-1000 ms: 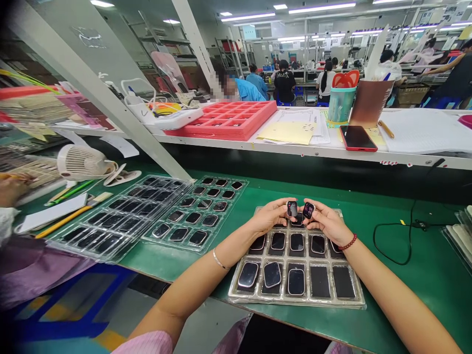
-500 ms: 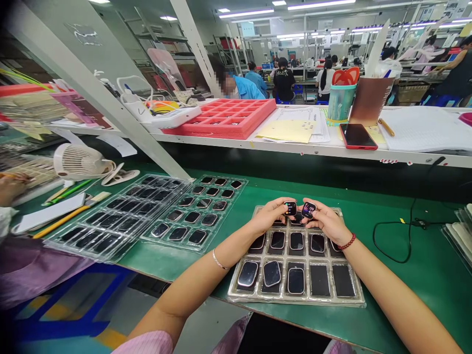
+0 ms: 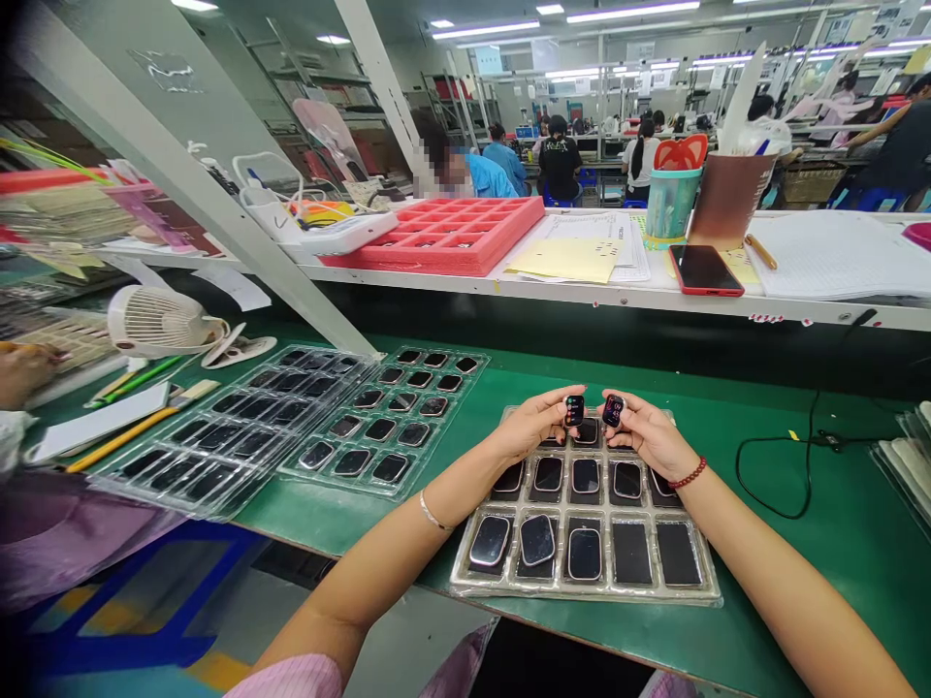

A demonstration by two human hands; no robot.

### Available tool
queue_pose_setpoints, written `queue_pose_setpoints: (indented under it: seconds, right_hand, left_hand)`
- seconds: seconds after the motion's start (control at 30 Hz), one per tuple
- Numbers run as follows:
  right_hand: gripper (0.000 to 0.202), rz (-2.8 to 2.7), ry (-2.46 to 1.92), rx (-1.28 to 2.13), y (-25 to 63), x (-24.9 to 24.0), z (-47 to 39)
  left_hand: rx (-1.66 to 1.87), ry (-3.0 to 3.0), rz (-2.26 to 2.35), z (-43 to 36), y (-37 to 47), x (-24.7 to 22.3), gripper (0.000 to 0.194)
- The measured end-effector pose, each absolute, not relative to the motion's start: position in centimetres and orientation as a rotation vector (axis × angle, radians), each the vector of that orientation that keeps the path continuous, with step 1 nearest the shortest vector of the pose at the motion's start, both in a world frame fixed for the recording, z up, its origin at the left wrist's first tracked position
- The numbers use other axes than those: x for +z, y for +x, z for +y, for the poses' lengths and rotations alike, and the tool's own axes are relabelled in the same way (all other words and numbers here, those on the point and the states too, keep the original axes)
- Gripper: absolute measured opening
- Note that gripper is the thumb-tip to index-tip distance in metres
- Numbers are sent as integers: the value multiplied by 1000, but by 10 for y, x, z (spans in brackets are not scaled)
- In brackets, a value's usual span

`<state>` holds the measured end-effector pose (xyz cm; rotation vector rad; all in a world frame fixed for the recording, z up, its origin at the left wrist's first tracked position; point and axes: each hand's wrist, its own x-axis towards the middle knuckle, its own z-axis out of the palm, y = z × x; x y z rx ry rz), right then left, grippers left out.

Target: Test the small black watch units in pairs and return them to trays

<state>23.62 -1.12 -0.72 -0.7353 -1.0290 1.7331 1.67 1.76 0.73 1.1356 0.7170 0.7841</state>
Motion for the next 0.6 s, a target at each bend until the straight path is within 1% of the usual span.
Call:
queue_pose_setpoints:
  seconds: [0.17,0.4,0.6]
  right_hand:
    - [35,-1056,-765,1722,236,-10,-11]
    - [39,-1083,-800,1673,231,-10,-13]
    - [27,-1211,-870,1493,229,-12,-14]
  left_hand:
    - [744,1164,723,18,16,5,61]
    - [774,1179,806,16,19,6,46]
    - [753,1367,872,14,20,6,39]
